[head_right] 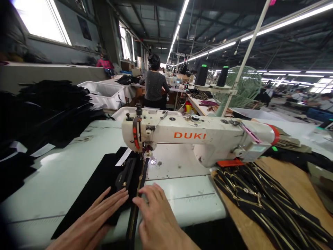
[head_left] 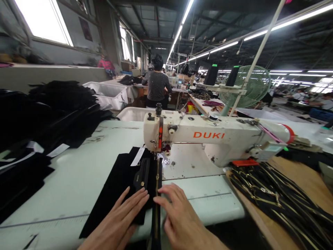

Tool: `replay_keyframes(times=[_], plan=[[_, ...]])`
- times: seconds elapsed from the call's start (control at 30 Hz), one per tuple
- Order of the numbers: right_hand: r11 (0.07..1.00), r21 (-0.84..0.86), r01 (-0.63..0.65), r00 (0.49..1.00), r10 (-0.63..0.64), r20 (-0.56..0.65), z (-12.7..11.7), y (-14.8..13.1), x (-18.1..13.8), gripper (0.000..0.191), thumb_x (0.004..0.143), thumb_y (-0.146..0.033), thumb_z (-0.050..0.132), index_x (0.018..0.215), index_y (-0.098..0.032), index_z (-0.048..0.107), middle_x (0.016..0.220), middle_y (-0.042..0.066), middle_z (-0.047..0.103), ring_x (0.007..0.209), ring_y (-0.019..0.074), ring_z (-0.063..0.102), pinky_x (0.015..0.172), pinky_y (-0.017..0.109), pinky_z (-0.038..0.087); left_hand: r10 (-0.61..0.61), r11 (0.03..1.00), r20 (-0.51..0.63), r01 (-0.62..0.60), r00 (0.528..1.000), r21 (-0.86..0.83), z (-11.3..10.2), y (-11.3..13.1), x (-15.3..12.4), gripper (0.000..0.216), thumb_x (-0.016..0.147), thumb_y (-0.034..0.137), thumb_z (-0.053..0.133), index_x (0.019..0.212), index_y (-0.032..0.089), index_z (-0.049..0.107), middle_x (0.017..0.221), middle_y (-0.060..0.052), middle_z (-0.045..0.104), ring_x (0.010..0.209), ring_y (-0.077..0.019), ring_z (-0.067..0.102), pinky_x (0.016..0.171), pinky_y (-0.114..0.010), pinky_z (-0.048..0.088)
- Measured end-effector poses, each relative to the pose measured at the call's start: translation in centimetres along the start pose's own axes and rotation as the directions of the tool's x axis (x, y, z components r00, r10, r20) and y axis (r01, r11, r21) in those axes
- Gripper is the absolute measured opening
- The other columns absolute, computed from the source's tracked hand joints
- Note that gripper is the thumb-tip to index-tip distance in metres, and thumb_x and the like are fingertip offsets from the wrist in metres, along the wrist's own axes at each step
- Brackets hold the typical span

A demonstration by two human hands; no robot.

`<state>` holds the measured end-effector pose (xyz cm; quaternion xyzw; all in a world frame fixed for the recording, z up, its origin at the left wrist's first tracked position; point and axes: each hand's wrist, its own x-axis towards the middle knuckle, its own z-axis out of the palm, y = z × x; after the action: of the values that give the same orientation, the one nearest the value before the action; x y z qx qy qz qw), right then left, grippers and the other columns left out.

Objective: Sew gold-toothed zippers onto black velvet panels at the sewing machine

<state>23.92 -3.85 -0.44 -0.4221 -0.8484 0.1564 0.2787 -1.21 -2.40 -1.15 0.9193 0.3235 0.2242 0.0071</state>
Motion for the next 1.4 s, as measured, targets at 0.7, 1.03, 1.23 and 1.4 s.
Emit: replay_keyframes(times=[0.7,1.03,1.23,1.4], plan=[[0.935,0.339,-0.102,0.969,0.171,-0.181,-5.9,0.8,1.1,0.03,0.101,-0.041,0.052,0.105,-0.02,0.073,0.097,0.006,0.07,0.093,0.0212,0.064,0.083,0.031,0.05,-0.506,0.731,0.125,0.502,0.853,-0.462,-5.2,0.8,3.0,0.044,0.102,0.048,0.039,0.141,0.034,0.055,0.136,0.006,0.061,0.128,-0.0264,0.055,0.113,-0.042,0.036],[0.941,-0.296,0.166,0.922,-0.255,-0.293,3.2,-2.4,-2.5,0.031,0.103,-0.01,0.032,0.106,-0.011,0.062,0.077,0.006,0.063,0.068,0.0197,0.053,0.059,0.033,0.043,0.061,0.993,0.032,-0.064,0.998,0.098,-0.3,2.6,-0.1,0.092,0.076,-0.008,0.034,0.159,0.021,0.008,0.154,-0.005,0.041,0.14,-0.0224,0.039,0.113,-0.043,0.037],[0.936,-0.3,0.182,0.914,-0.273,-0.299,3.1,-2.4,-2.8,0.029,0.101,-0.008,0.036,0.113,-0.012,0.061,0.08,0.007,0.066,0.069,0.0206,0.055,0.059,0.034,0.045,0.112,0.98,0.021,-0.114,0.993,0.165,0.0,2.2,0.4,0.088,0.072,-0.008,0.036,0.155,0.018,0.029,0.149,-0.006,0.049,0.138,-0.0208,0.044,0.114,-0.04,0.036],[0.941,-0.294,0.17,0.9,-0.27,-0.344,2.7,-3.0,-2.4,0.028,0.102,-0.009,0.035,0.108,-0.009,0.063,0.079,0.007,0.068,0.068,0.0195,0.056,0.06,0.033,0.047,0.12,0.98,0.067,-0.129,0.991,0.153,-0.4,2.1,0.5,0.08,0.068,-0.004,0.041,0.144,0.017,0.047,0.146,-0.007,0.051,0.137,-0.0235,0.045,0.113,-0.045,0.038]])
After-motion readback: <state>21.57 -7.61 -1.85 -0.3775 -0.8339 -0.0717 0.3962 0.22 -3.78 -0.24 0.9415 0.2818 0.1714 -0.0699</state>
